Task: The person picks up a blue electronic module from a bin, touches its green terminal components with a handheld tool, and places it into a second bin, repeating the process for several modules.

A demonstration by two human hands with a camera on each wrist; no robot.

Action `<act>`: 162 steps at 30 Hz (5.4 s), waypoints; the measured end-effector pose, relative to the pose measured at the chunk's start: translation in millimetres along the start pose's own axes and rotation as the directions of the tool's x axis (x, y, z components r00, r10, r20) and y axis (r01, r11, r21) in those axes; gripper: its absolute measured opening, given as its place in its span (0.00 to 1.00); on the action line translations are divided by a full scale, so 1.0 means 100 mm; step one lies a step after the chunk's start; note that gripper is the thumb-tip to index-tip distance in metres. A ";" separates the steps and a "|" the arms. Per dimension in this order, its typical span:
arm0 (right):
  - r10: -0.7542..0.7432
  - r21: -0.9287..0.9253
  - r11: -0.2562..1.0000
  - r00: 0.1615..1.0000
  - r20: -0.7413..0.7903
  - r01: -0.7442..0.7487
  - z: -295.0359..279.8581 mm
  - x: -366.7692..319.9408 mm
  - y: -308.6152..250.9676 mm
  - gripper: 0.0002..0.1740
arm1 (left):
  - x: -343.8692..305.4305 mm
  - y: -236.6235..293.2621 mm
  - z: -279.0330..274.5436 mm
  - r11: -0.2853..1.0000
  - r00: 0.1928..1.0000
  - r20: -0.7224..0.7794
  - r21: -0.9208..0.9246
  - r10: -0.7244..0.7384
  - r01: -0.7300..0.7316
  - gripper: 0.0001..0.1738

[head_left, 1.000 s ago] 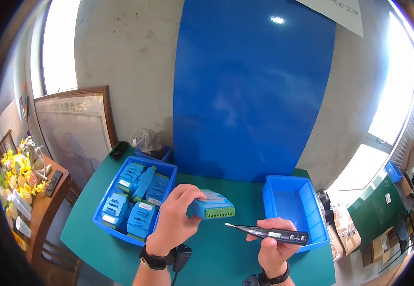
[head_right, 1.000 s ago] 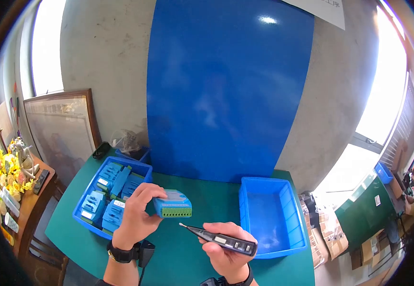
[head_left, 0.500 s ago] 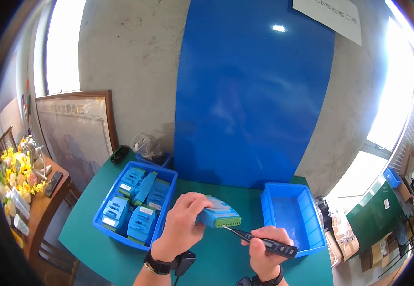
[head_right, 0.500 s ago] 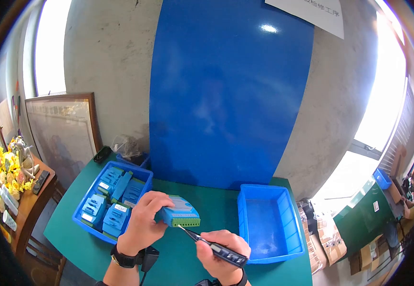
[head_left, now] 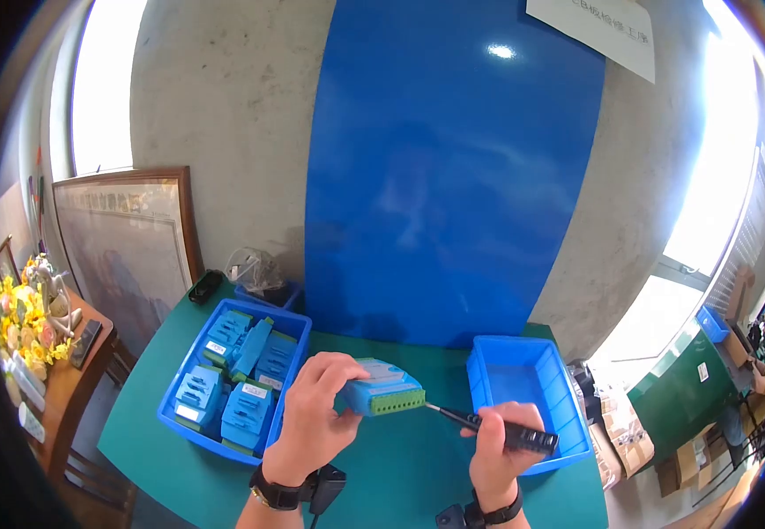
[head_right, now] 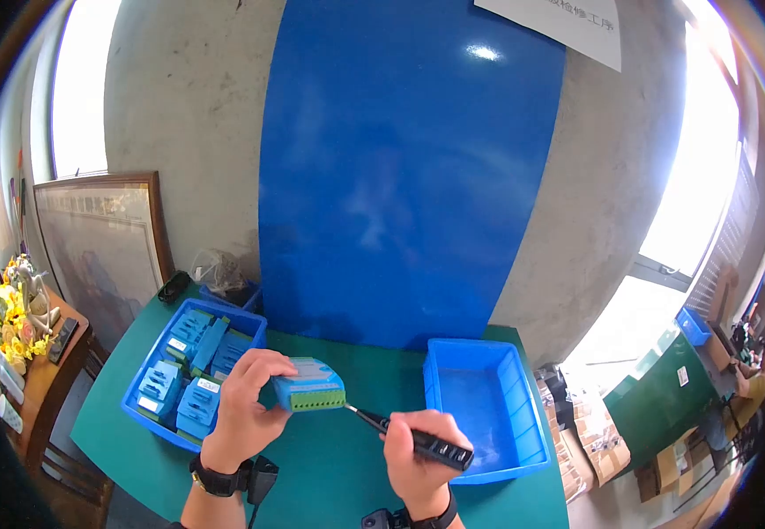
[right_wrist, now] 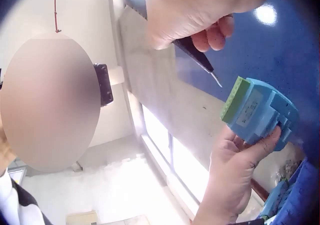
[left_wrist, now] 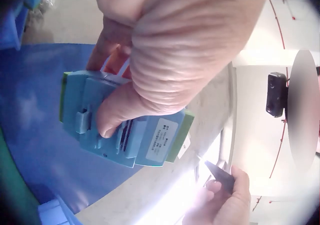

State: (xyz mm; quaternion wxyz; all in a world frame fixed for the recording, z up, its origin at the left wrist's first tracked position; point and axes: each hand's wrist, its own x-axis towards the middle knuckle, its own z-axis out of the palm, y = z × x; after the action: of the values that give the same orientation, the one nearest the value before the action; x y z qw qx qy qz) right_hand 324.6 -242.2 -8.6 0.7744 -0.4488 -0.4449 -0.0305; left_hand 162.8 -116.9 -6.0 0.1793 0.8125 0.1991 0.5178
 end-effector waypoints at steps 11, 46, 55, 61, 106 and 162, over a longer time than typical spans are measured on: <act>-0.081 0.065 0.995 0.982 0.172 0.071 -0.04 0.05 0.00 0.20 | 0.01 -0.15 -0.04 0.166 0.708 0.404 -0.791 -0.580 0.588 0.22; -0.063 0.140 0.990 0.944 0.323 0.018 0.02 -0.07 -0.11 0.11 | 0.01 -0.18 0.05 -0.833 0.612 0.734 -0.511 -0.295 0.211 0.29; -0.161 0.078 0.987 0.880 0.446 0.141 0.28 -0.07 -0.15 0.16 | -0.10 -0.21 0.28 -0.920 0.668 0.734 -0.337 -0.121 0.203 0.42; -0.181 0.116 0.983 0.865 0.468 0.143 0.33 -0.08 -0.12 0.18 | -0.12 -0.06 0.34 -0.751 0.666 0.684 -0.598 -0.297 0.280 0.44; 0.612 -0.920 0.361 0.784 0.108 -0.155 -1.61 1.06 1.06 0.33 | -0.02 0.04 -0.09 0.853 0.921 0.080 -0.353 -0.381 0.383 0.15; 0.506 -0.001 0.844 0.797 0.330 -0.536 0.06 -1.08 1.12 0.07 | 0.05 -1.55 -0.90 0.539 0.622 0.128 0.649 -0.773 0.537 0.48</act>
State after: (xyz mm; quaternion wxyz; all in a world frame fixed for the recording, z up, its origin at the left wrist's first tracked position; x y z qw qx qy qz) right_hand 305.7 -209.3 -159.6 0.6908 -0.5164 -0.4235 0.2772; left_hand 60.9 26.1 -43.8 0.1583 0.7743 0.5942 0.1495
